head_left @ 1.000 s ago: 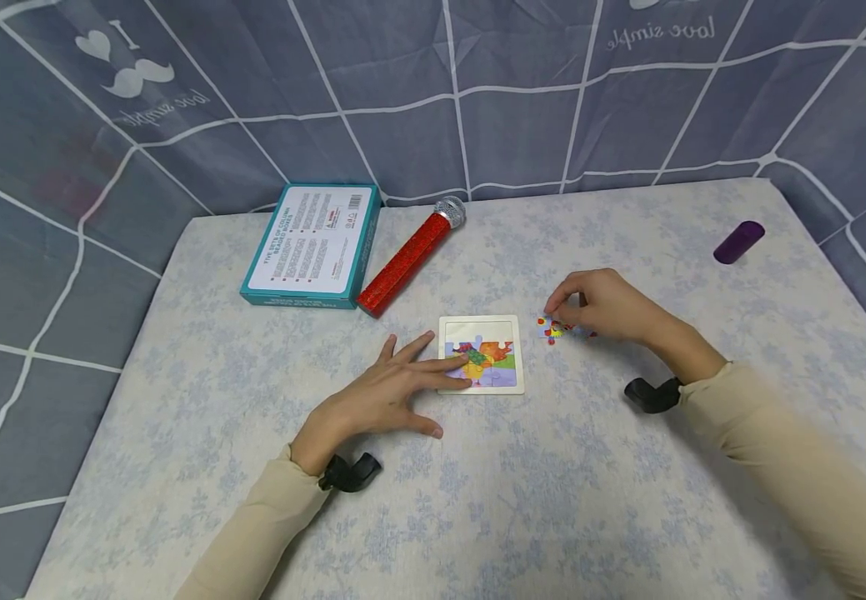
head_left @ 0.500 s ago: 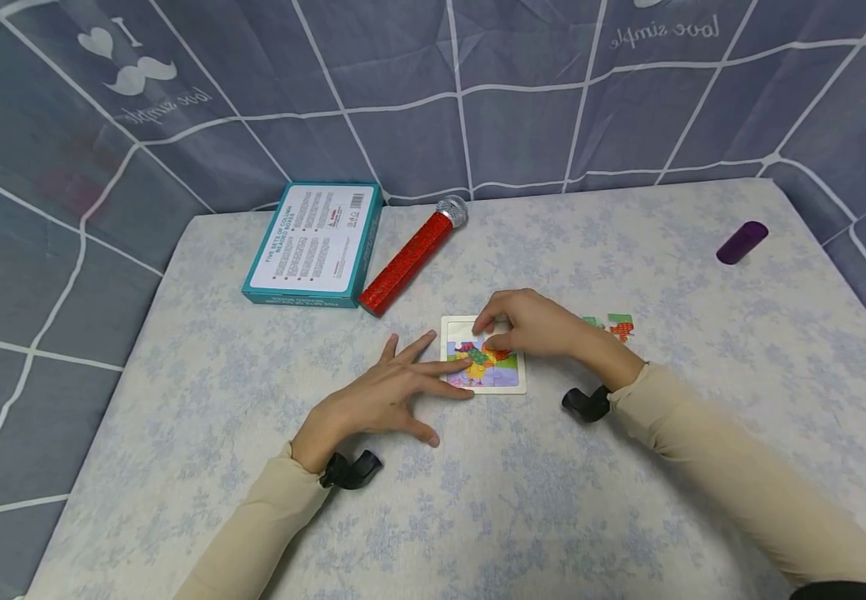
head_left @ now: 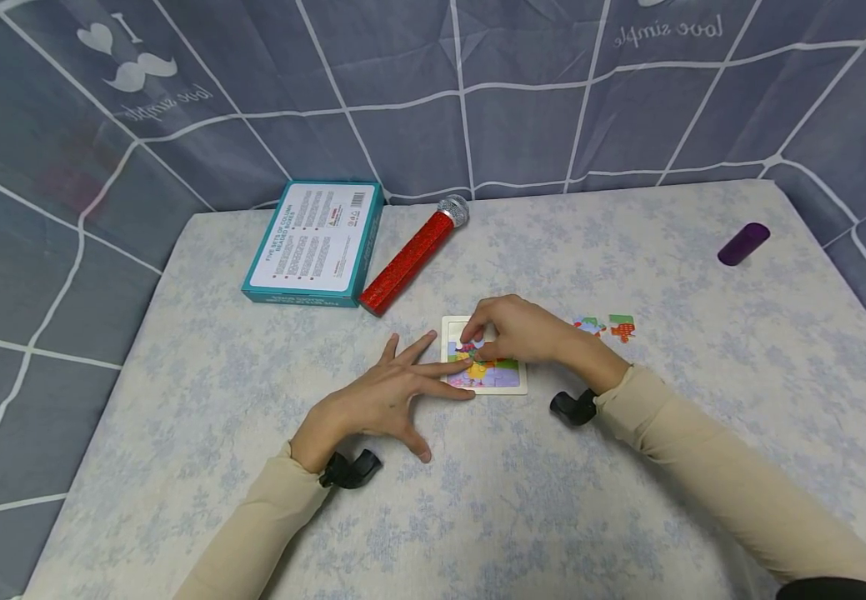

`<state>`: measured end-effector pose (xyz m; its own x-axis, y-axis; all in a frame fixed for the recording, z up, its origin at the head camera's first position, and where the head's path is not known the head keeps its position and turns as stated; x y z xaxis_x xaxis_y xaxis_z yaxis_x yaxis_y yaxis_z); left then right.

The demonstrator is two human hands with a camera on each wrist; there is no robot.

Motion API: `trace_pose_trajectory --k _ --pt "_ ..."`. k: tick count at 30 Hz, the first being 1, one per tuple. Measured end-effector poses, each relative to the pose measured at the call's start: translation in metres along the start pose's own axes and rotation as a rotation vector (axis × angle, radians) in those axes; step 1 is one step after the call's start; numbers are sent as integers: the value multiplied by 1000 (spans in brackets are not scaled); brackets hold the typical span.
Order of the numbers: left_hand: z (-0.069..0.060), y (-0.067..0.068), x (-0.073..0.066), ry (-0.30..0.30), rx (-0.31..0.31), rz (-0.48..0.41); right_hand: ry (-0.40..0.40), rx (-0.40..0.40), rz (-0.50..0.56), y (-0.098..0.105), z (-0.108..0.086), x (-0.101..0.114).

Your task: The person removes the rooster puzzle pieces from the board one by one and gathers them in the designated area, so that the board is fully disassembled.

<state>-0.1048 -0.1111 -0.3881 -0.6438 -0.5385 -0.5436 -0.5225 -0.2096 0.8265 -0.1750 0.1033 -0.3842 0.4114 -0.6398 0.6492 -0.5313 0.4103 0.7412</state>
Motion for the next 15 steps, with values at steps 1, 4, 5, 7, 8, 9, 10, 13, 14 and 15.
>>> trace_pose_trajectory --k 1,4,5,7,8,9,10,13,14,15 --pt "0 0 0 0 1 -4 -2 0 4 0 0 0" --pt "0 0 0 2 7 -15 -13 0 19 0 0 1" --pt "0 0 0 4 9 -20 -20 1 26 0 0 1" --pt "0 0 0 7 16 -27 -44 4 48 -1 1 1" --pt "0 0 0 9 18 -28 -58 5 59 -1 1 1" --pt "1 0 0 7 20 -30 -71 5 71 -1 1 1" --pt "1 0 0 4 20 -29 -83 6 80 -1 1 1" --pt "1 -1 0 -4 21 -29 -105 7 102 -1 1 2" --pt "1 -1 0 -6 21 -32 -109 8 105 -1 1 2" --pt "1 -1 0 -10 21 -32 -111 9 106 -1 1 3"
Point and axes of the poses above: each hand's wrist, its own z-axis towards the middle knuckle, its own y-axis out of the back of the hand, x = y × z, the point moved 2 cm from there along z, towards the middle knuckle, and after that the axes turned 5 degrees about -y, right-handed, at the moved point
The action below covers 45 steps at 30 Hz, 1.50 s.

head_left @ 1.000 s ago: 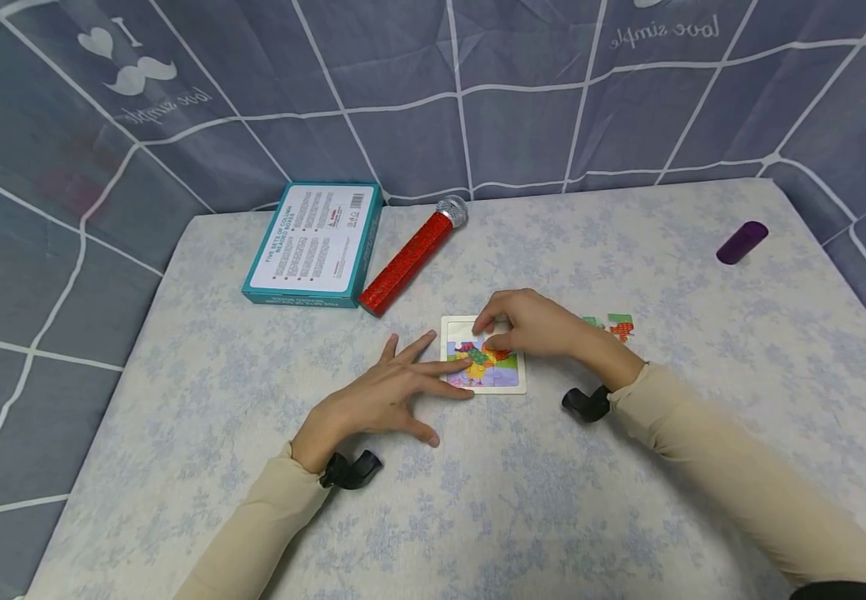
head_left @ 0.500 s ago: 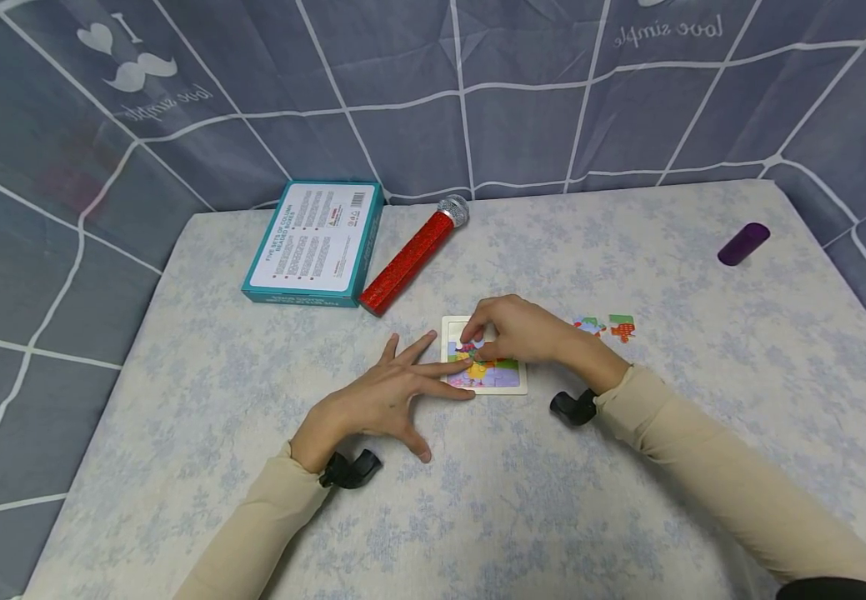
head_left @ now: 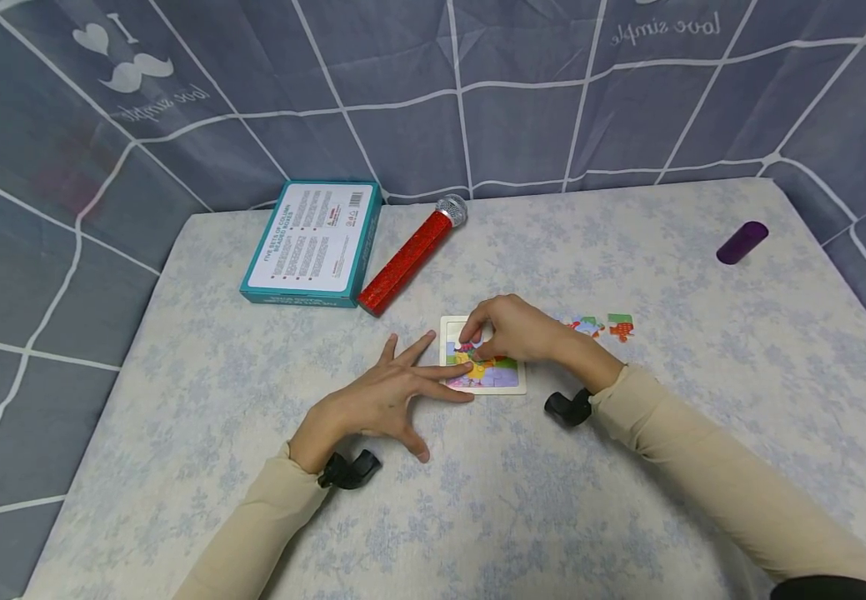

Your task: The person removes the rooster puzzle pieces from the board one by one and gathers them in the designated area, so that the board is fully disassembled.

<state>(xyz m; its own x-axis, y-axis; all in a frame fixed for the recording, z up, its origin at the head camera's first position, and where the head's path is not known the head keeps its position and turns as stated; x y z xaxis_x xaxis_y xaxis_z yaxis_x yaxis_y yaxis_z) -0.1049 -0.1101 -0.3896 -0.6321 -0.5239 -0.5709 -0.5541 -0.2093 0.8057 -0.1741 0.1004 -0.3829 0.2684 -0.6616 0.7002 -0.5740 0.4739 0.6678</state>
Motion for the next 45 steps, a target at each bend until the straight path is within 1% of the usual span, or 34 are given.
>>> trace_pose_trajectory --k 10,17,25,28,35,39,41,45 --pt "0 0 -1 6 -1 4 -10 -9 11 -2 0 0" --pt "0 0 0 23 10 -5 -12 -28 14 -3 0 -1" --pt "0 0 -1 30 15 0 23 -58 44 -4 -1 -2" --pt "1 0 -2 31 15 -3 39 -68 68 -4 -2 -3" --pt "1 0 -2 39 16 0 70 -81 175 -1 -5 -5" --pt "1 0 -2 35 18 1 35 -104 222 7 -11 -11" --pt "1 1 -2 32 19 -1 2 -113 247 12 -16 -16" --pt "0 1 -2 36 14 -7 -63 -123 250 20 -30 -29"
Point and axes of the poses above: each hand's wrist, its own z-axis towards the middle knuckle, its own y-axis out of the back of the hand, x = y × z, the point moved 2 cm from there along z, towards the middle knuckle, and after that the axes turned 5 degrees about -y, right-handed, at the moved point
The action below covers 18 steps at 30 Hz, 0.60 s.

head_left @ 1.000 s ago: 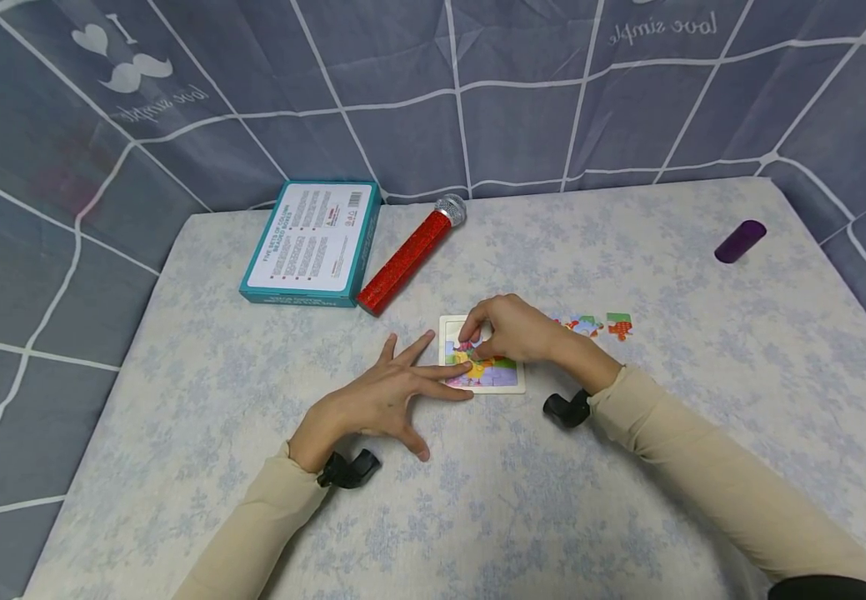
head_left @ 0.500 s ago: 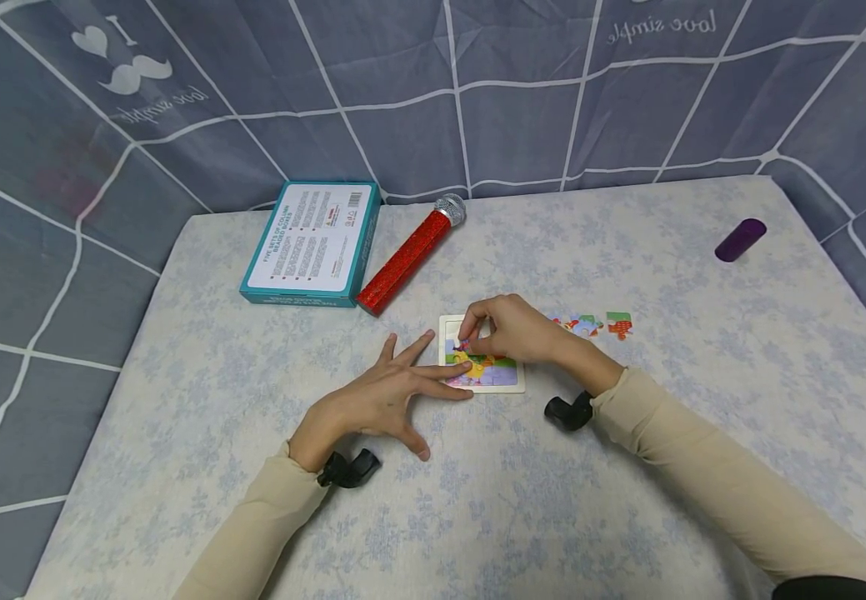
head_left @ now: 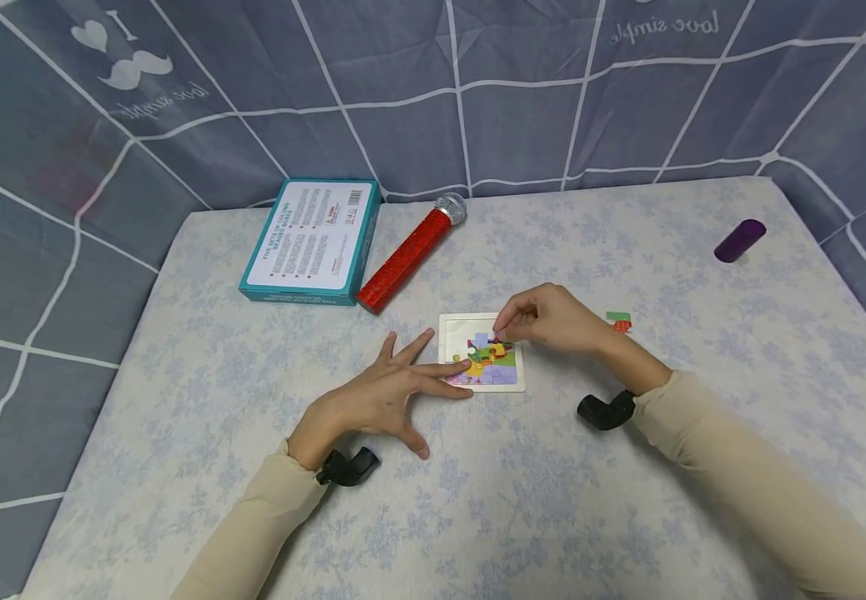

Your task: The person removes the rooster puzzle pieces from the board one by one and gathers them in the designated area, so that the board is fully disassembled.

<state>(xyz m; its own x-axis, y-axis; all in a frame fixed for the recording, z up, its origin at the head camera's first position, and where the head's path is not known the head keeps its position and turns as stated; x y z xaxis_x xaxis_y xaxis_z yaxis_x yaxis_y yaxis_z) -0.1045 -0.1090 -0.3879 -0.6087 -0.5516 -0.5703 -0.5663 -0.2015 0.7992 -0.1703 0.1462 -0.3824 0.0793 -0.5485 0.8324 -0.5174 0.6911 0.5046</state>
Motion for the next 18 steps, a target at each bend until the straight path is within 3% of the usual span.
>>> trace_pose_trajectory --k 9,18 --pt "-1 -2 2 0 6 -9 -136 -45 -69 22 -33 -25" --pt "-1 -3 3 -21 -6 -7 -180 -83 -90 32 -51 -35"
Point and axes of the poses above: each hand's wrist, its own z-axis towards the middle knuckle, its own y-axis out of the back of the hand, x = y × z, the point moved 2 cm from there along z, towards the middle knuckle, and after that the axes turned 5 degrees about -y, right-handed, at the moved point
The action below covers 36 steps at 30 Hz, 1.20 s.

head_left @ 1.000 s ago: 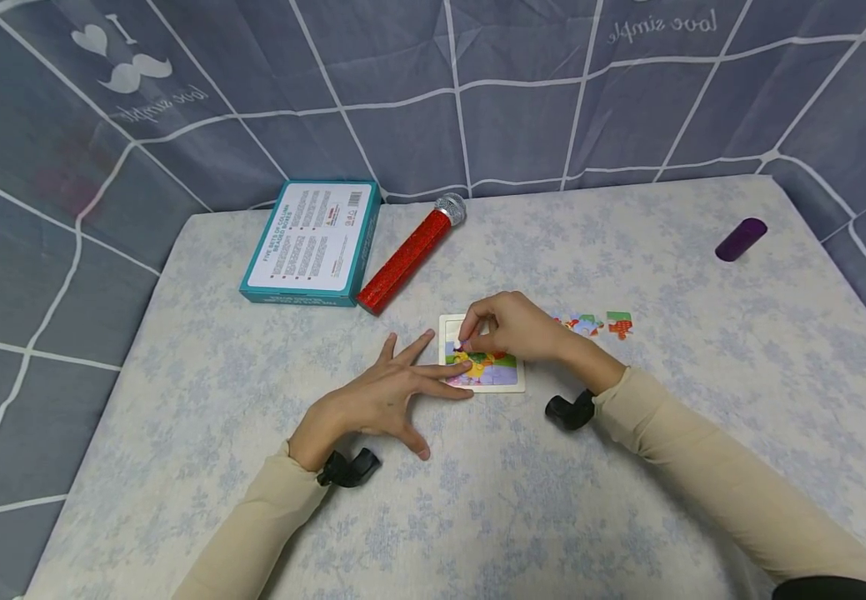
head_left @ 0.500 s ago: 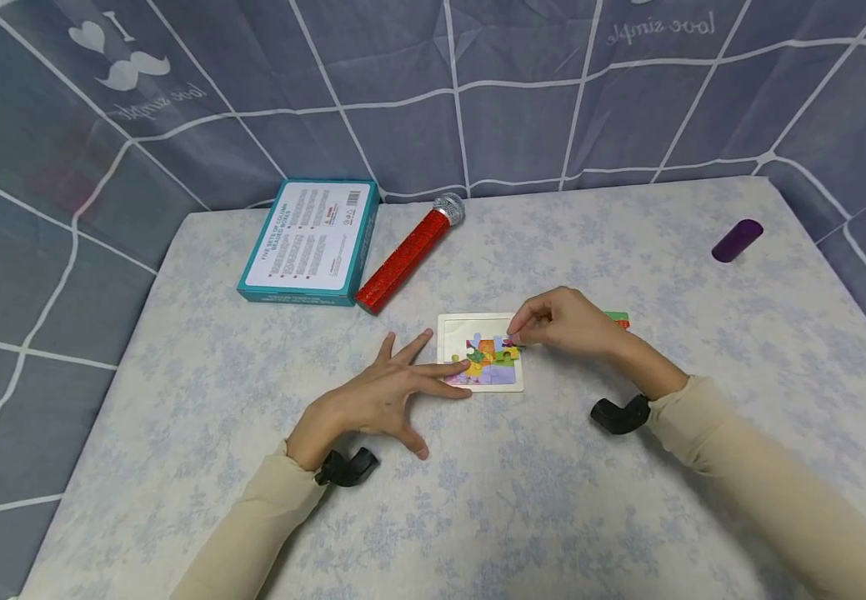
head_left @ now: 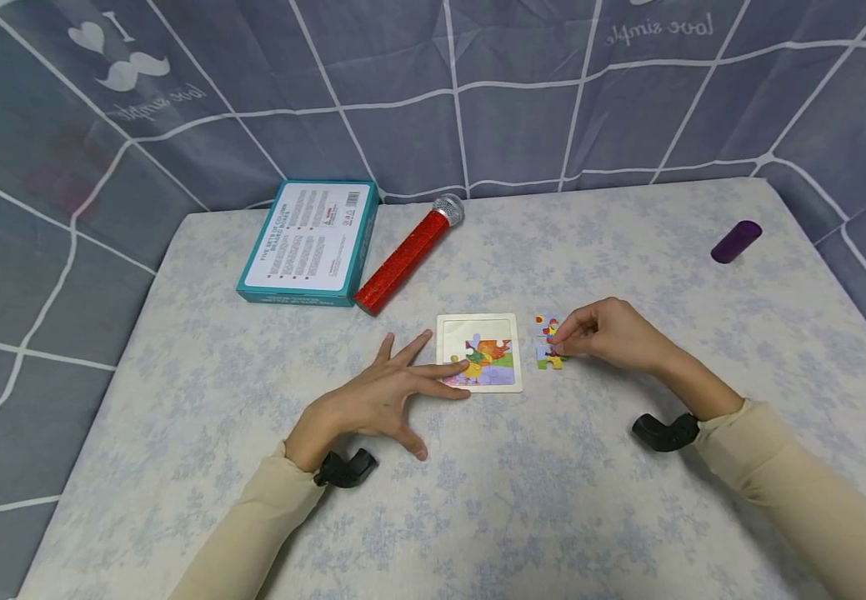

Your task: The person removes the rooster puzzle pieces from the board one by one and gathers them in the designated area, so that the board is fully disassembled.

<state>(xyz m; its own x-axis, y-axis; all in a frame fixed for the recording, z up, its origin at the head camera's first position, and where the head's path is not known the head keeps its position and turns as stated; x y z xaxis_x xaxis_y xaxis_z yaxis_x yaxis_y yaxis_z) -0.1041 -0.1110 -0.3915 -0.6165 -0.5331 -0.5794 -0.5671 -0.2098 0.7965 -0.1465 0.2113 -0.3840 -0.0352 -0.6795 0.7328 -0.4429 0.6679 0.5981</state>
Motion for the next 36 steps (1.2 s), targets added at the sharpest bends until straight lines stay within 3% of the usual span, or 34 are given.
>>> trace_pose_trajectory --k 28,36 --pt "0 -1 0 -10 -13 4 5 -94 -164 -6 -1 8" --pt "0 -1 0 -6 -10 3 10 -119 -168 3 -2 18"
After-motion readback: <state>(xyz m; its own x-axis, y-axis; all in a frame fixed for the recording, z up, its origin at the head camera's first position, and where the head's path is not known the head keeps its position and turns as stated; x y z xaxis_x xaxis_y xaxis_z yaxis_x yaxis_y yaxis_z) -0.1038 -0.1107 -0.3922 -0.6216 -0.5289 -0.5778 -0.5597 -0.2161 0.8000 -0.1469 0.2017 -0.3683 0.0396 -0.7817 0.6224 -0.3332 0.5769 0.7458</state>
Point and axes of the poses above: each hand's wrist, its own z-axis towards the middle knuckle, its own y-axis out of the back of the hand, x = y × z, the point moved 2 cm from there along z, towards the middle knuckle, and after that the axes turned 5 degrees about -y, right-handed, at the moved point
